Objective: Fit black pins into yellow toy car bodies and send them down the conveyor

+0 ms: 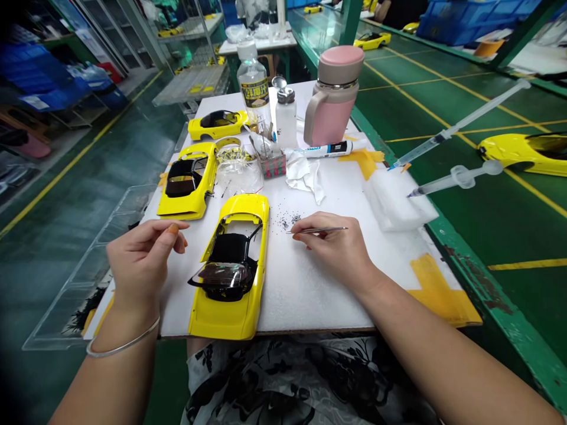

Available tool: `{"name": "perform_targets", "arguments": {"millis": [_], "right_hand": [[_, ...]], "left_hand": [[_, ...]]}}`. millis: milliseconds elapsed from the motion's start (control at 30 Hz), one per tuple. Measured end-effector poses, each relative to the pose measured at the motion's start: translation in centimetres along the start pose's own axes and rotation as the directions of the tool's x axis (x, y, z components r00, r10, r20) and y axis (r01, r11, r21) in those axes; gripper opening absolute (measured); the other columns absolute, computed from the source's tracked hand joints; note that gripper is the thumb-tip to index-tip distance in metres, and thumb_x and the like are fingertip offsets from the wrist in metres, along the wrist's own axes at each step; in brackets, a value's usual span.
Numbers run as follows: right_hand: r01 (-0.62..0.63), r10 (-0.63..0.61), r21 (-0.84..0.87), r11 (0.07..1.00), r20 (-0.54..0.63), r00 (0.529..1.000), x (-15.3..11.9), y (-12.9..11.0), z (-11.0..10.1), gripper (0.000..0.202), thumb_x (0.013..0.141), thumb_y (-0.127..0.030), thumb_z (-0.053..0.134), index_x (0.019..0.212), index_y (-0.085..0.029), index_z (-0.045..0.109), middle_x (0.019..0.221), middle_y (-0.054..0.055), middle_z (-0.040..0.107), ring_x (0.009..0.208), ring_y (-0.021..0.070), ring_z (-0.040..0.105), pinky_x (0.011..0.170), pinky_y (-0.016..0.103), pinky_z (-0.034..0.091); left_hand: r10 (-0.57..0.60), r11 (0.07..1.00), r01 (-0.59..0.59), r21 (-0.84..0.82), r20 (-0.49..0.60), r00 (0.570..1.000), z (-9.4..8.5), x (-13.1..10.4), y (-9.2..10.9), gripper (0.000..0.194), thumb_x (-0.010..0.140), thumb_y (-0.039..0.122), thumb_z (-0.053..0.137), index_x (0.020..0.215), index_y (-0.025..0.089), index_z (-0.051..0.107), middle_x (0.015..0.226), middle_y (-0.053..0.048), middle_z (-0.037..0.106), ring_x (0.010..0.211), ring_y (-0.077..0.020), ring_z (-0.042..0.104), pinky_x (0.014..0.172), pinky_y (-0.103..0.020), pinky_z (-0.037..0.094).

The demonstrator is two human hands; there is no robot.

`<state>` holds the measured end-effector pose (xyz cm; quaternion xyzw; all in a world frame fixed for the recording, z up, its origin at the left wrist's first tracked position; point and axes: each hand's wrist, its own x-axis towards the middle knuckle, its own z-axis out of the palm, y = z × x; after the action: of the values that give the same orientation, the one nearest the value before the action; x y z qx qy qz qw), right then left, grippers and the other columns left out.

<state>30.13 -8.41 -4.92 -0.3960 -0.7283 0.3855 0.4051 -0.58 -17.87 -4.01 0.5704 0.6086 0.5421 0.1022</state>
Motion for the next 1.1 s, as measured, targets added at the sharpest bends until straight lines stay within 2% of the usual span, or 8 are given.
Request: {"name": "perform_targets", "arguments": {"millis": [300, 700, 900, 1100], "right_hand": [[0.055, -0.054, -0.058, 0.997, 0.018, 0.998, 0.17, 0.16, 0.45, 0.013, 0.084, -0.014, 0.073, 0.085, -0.024, 0.081, 0.085, 0.001, 0.079, 0.076, 0.0165, 0.072, 0.064, 0.03, 0.057], [-0.096, 0.093, -0.041, 0.994, -0.07, 0.993, 0.03, -0.02, 0.08, 0.009, 0.08, -0.017, 0.075, 0.082, -0.023, 0.081, 0.085, 0.001, 0.079, 0.075, 0.017, 0.071, 0.064, 0.031, 0.057], [-0.087, 0.087, -0.013, 0.996, -0.043, 0.995, 0.25, -0.09, 0.67, 0.008, 0.08, -0.019, 0.075, 0.083, -0.022, 0.082, 0.087, 0.003, 0.079, 0.079, 0.0183, 0.072, 0.067, 0.032, 0.057], [-0.102, 0.102, -0.026, 0.994, -0.026, 0.994, 0.18, -0.09, 0.37, 0.009, 0.08, -0.019, 0.074, 0.082, -0.022, 0.082, 0.085, 0.003, 0.079, 0.075, 0.0179, 0.072, 0.066, 0.032, 0.057]], "left_hand": [[0.015, 1.0, -0.015, 0.011, 0.0, 1.0, -0.17, -0.08, -0.04, 0.013, 0.093, 0.018, 0.067, 0.092, 0.021, 0.08, 0.063, 0.003, 0.064, 0.055, -0.0091, 0.059, 0.056, -0.023, 0.046], [0.016, 1.0, -0.016, 0.011, -0.003, 1.0, -0.1, 0.0, 0.14, 0.014, 0.092, 0.016, 0.067, 0.092, 0.021, 0.08, 0.062, 0.003, 0.064, 0.054, -0.0088, 0.059, 0.056, -0.022, 0.046], [0.021, 0.999, -0.021, 0.028, 0.001, 1.0, -0.1, -0.02, 0.18, 0.014, 0.092, 0.017, 0.067, 0.092, 0.021, 0.08, 0.062, 0.002, 0.064, 0.054, -0.0091, 0.059, 0.056, -0.022, 0.046], [0.021, 0.999, -0.021, 0.028, -0.001, 1.0, -0.07, -0.02, 0.02, 0.014, 0.092, 0.017, 0.067, 0.092, 0.021, 0.08, 0.063, 0.002, 0.065, 0.054, -0.0094, 0.059, 0.056, -0.023, 0.046]]}}
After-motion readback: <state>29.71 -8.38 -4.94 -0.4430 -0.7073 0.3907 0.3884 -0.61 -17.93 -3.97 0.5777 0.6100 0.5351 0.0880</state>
